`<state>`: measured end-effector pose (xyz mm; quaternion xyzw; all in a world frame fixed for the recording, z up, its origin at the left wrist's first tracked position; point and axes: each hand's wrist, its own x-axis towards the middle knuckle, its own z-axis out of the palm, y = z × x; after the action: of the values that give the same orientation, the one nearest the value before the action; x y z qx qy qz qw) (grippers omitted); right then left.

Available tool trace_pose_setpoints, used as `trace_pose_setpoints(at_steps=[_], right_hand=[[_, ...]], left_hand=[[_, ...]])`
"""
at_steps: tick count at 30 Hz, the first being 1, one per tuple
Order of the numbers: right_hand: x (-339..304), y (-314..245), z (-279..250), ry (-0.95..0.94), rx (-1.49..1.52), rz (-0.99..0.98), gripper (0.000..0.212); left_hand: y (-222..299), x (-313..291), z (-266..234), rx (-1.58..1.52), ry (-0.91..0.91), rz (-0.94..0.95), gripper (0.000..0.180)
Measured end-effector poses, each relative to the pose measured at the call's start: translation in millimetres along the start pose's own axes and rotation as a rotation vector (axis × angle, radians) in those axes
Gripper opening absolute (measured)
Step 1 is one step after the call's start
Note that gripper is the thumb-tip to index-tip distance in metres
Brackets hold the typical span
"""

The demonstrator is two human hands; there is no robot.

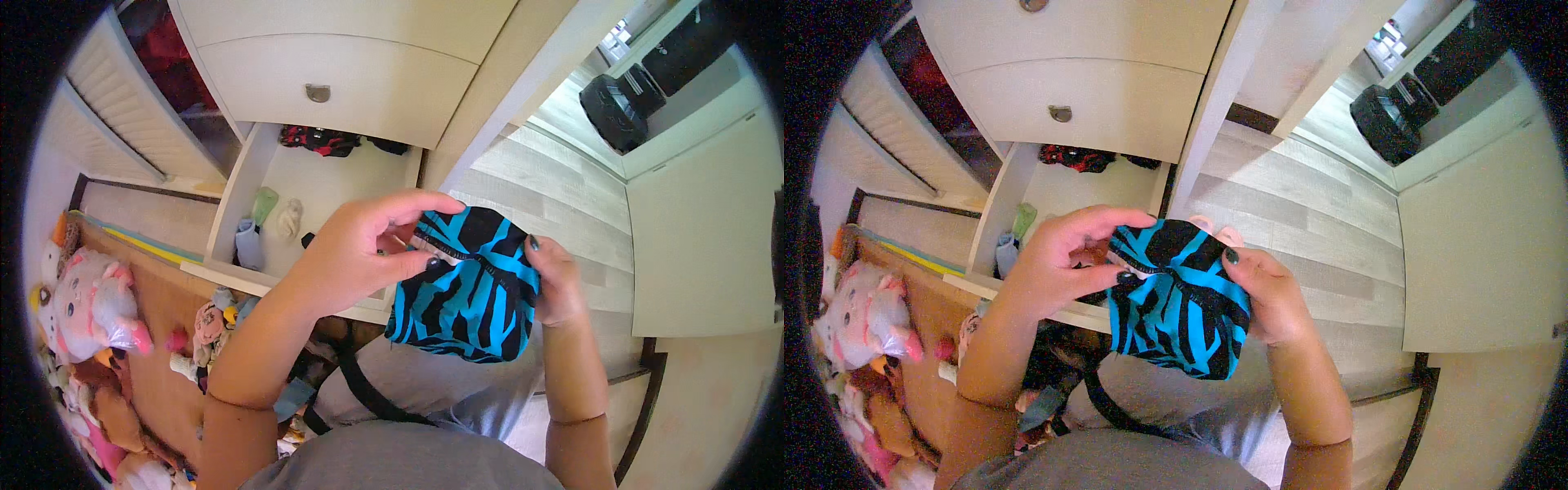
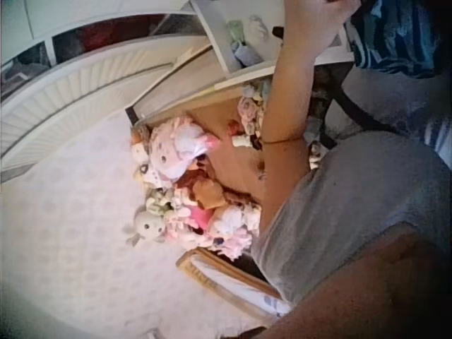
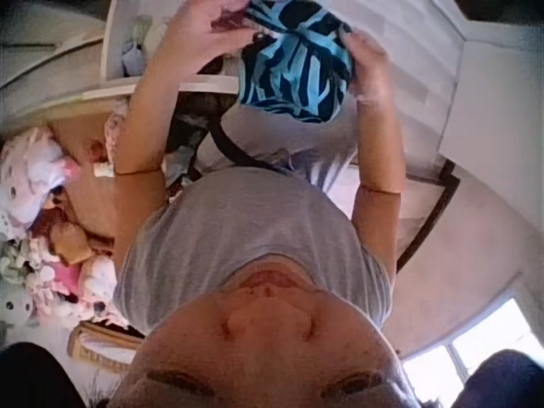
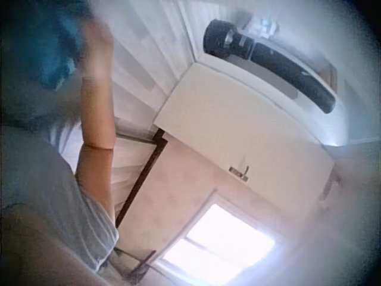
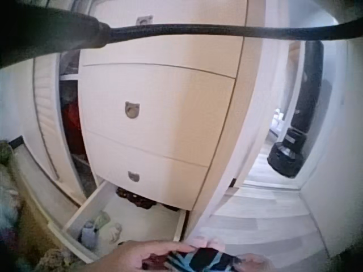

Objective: The person sits on the floor and sorts through a drawer full of clothes and accessories. They pick up various items including socks, a blue belt, a pink belt, and a grey sweater, inspect them, and place them back into the drawer or onto a pile on the floor.

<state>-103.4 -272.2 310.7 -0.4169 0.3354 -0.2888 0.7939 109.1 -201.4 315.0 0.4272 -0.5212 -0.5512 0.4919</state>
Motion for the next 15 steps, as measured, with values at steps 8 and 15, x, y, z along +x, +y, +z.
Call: trace_pose_setpoints(at_steps=[8, 15], right_hand=[[11.5, 3.7, 5.8, -0.054, -0.415, -0.505, 0.044], [-25.7, 1.4, -14.0, 0.122, -1.007, -0.706, 0.032]], left_hand=[[-3.3, 5.5, 18.4, -0.267, -0.014, 0.112, 0.05], [10.5, 19.8, 58.7, -0.085, -0.047, 0.094, 0.053]])
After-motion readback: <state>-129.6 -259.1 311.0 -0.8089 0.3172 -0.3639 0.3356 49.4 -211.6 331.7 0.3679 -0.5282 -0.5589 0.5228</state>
